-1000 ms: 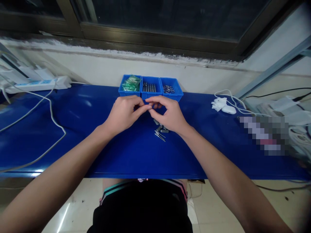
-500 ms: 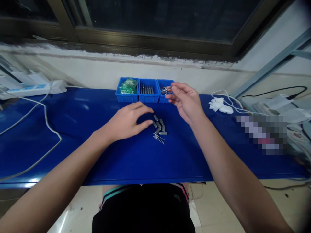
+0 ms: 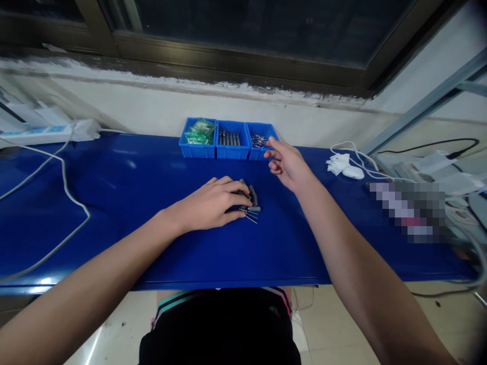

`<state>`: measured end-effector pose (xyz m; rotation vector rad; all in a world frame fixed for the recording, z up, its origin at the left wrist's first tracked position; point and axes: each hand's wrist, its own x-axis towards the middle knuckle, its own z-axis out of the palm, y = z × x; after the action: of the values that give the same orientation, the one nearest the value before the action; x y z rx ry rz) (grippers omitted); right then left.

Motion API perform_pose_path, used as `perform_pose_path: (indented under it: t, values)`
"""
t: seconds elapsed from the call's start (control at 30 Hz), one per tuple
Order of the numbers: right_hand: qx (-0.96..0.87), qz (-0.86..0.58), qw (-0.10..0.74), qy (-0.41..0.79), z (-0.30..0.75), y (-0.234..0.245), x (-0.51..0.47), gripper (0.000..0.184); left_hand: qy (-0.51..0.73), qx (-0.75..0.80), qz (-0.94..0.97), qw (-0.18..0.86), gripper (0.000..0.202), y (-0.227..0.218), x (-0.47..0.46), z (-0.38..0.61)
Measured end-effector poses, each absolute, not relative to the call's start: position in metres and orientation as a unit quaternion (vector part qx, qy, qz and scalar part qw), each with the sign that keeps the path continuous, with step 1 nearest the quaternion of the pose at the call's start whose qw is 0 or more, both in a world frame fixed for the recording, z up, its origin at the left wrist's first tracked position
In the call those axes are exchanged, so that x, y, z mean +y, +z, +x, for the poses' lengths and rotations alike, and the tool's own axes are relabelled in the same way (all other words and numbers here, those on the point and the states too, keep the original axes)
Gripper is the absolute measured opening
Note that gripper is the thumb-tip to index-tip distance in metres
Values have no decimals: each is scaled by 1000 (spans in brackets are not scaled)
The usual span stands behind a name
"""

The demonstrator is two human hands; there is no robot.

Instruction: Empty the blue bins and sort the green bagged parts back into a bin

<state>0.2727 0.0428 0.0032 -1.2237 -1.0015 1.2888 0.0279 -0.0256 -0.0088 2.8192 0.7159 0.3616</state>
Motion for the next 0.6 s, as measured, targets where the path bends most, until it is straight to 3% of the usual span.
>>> perform_pose_path:
  t: [0.17, 0.33, 0.43, 0.6]
  values:
    - [-561, -542, 462, 421, 266, -2, 35, 34, 129, 256, 952, 107, 21, -6, -25, 27]
    - [-805, -471, 273, 237, 262, 0, 17, 26, 130, 282, 946, 98, 20, -6, -22, 24]
    - [-856, -423, 203, 217, 260, -2, 13, 28, 134, 292, 941, 104, 19, -7, -18, 20]
    - [-874, -401, 173, 215, 258, -6, 15, 29, 155, 294, 936, 115, 19, -6, -15, 16]
